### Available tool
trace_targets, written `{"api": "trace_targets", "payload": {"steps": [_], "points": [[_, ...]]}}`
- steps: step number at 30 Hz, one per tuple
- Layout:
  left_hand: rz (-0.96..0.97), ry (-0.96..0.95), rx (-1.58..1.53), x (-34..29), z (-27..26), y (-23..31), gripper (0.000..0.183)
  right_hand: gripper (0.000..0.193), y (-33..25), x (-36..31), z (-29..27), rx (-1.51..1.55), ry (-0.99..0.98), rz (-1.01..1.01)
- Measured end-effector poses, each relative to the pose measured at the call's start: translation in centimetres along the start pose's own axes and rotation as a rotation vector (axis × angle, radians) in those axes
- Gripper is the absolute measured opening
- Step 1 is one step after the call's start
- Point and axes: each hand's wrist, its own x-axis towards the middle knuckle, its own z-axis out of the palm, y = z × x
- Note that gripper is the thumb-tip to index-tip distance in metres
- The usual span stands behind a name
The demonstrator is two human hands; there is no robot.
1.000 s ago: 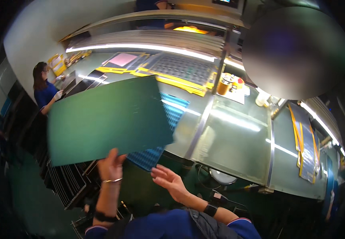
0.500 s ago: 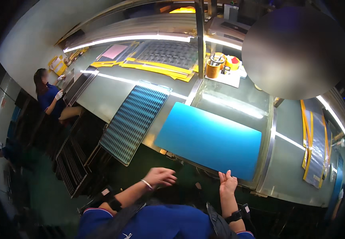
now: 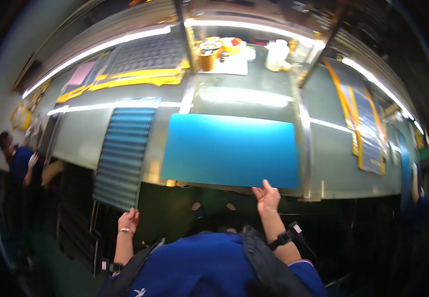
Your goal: Aligning black stenciled metal sheets with blue backing plates on a production line and sorting them into frames.
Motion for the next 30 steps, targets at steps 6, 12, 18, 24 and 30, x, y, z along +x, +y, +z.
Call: {"api": "trace_targets", "payload": {"steps": [6,12,18,24,30], "points": [[0.120,0.048,0.170,1.8,1.6,3.3,0.019,0.014,1.0,-0.4,0.9,0.014,0.113,-0.014],[0.229,0.097,0.277,4.5,2.7,1.7,0.026,0.017,0.8,0.7,0.4,0.038,0.035,0.027],[0.138,0.179,0.458,1.3,4.6,2.9,0.038,0.024,-0.8,0.0,1.5,-0.004,0.102,-0.016],[0.344,0.166,0.423,0.4,3.9,4.2,0.042,0.024,-1.1,0.3,2.5,-0.046,0.048,-0.043],[0.659,-0.040,0.405,0.7,6.4,6.2,0.027,0.017,-9.5,-1.6,7.9,-0.086,-0.053,-0.456]]}}
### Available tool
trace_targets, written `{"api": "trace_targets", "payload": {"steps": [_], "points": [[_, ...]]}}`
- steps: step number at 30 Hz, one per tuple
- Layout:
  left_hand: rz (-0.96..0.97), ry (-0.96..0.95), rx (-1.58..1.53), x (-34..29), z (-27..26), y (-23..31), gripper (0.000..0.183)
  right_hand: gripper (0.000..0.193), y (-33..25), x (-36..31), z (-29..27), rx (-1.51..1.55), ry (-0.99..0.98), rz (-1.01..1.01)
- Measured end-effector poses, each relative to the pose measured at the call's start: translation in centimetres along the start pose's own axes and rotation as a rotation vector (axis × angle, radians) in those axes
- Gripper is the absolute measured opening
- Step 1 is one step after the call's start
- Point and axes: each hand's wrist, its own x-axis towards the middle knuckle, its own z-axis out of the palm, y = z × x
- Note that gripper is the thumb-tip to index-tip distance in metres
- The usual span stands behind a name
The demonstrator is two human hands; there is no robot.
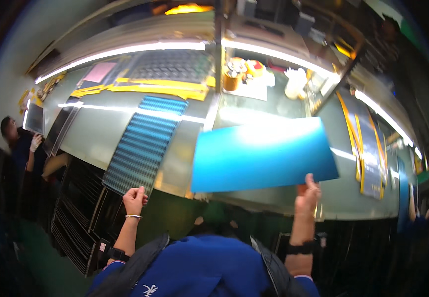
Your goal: Aligning black stenciled metal sheets with blue backing plates on a production line and sorting them into frames.
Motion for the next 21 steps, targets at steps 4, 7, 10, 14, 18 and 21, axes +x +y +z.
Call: {"api": "trace_targets", "payload": {"steps": [4,7,10,14,18,21], "points": [[0.389,-0.167,0.669,-0.2,-0.3,1.4,0.042,0.032,-14.6,2.1,4.8,-0.228,-0.158,-0.420],[0.474,-0.256,1.190,-2.0,-1.4,0.7,0.072,0.039,-22.4,0.1,14.9,-0.544,-0.224,-0.679],[0.669,-0.057,1.246,-1.0,-1.4,-5.4,0.050,0.037,-18.9,1.8,24.8,-0.669,-0.427,-0.948],[0.635,-0.185,1.143,-0.7,-0.7,-2.2,0.048,0.029,-2.6,7.6,28.9,-0.939,-0.785,-0.768],[0.627,-0.195,1.189,-1.4,-1.6,-2.1,0.048,0.043,10.5,7.1,27.2,-1.254,-0.850,-0.676],[0.538,-0.339,1.181,-1.1,-2.0,-0.2,0.052,0.037,16.1,9.7,23.9,-1.415,-0.891,-0.540]]}}
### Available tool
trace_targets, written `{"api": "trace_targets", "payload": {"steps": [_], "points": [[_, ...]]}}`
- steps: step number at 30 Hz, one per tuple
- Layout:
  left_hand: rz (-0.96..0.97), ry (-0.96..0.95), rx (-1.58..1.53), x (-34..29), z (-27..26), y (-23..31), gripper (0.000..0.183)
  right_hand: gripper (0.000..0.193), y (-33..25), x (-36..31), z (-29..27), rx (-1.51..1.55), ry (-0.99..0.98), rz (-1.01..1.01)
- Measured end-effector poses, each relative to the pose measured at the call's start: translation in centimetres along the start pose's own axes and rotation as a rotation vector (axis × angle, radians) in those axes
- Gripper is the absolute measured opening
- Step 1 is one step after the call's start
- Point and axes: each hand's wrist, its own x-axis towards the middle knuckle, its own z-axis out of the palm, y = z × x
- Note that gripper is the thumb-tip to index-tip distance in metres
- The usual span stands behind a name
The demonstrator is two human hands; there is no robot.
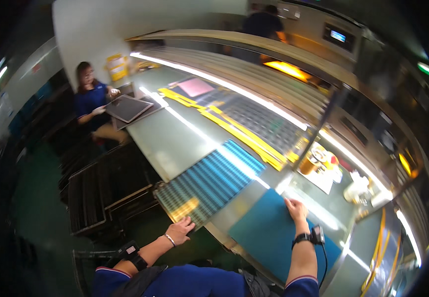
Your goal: Aligning black stenciled metal sheets with blue backing plates on a production line and sorting them into frames.
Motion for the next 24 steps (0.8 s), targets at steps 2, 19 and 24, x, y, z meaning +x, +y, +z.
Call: {"api": "trace_targets", "payload": {"steps": [2,19,24], "points": [[-0.021,-0.249,-0.055,1.3,-2.7,0.2,0.054,0.044,1.9,0.8,3.4,-0.176,0.246,-0.182],[0.284,0.245,-0.161,-1.5,4.6,-2.6,0.021,0.073,-16.0,-1.4,13.1,0.033,-0.553,-0.788],[0.146,0.377,-0.288,-1.4,4.0,-2.6,0.014,0.086,-16.6,-1.8,12.0,-0.111,-0.635,-0.838]]}}
